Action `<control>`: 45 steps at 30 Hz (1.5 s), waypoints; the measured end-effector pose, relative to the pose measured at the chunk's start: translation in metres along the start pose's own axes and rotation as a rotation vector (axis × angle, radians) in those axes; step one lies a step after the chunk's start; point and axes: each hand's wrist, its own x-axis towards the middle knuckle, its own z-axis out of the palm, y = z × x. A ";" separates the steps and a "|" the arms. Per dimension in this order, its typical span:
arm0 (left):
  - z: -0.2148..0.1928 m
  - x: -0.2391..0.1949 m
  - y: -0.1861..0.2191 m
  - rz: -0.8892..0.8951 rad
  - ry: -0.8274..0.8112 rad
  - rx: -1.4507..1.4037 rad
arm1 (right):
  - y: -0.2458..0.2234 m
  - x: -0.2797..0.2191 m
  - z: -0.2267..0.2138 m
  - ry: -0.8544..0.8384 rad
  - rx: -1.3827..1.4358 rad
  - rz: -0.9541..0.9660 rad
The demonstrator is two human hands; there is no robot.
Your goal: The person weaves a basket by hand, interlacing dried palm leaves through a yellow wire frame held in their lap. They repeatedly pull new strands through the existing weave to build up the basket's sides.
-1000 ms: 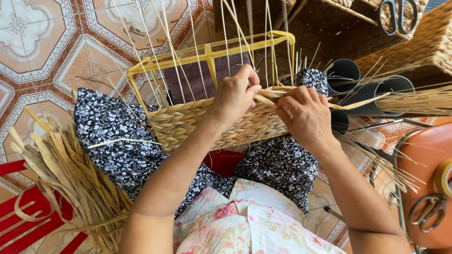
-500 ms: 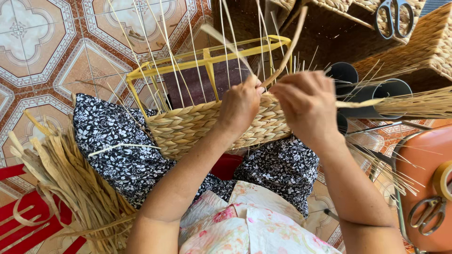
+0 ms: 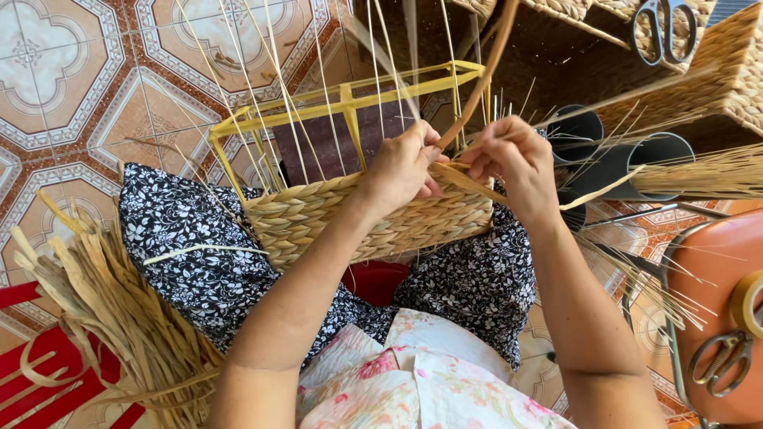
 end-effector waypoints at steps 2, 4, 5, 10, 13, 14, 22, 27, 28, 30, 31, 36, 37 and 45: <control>0.004 0.003 0.009 -0.054 0.003 0.090 | -0.010 -0.005 0.000 -0.104 -0.223 -0.037; 0.008 0.004 0.014 -0.032 0.015 0.225 | -0.024 0.002 -0.003 -0.145 -0.644 -0.382; 0.008 0.003 0.015 -0.008 0.028 0.208 | -0.032 0.004 -0.006 -0.165 -0.854 -0.556; 0.003 0.003 0.008 -0.028 -0.014 -0.012 | -0.059 0.005 -0.024 -0.090 -1.198 -0.165; 0.008 0.004 -0.001 0.007 0.045 0.068 | -0.052 0.008 -0.028 -0.103 -1.170 0.127; 0.009 0.004 -0.004 0.035 0.070 0.026 | -0.048 0.010 -0.028 -0.098 -1.137 0.244; 0.015 -0.022 -0.027 0.300 0.581 0.216 | -0.034 -0.029 -0.030 0.031 -1.118 -0.331; 0.014 -0.011 -0.002 0.177 0.222 -0.057 | -0.024 -0.029 -0.019 -0.088 -0.885 -0.122; 0.009 -0.004 0.005 0.110 0.125 -0.123 | -0.026 -0.028 -0.019 -0.072 -0.858 -0.128; -0.006 0.006 0.016 -0.045 -0.074 -0.158 | -0.035 -0.024 -0.017 -0.055 -0.930 -0.142; -0.010 0.009 0.020 -0.122 -0.173 -0.175 | -0.043 -0.023 -0.018 -0.056 -1.030 -0.149; 0.024 0.014 0.017 0.084 0.004 0.265 | -0.077 -0.020 -0.001 0.037 -1.329 -0.567; 0.031 0.015 0.011 0.142 0.100 0.313 | -0.080 -0.024 0.004 0.070 -1.297 -0.657; 0.048 0.011 -0.044 0.583 0.361 0.344 | -0.043 0.003 0.013 -0.122 -1.183 -0.264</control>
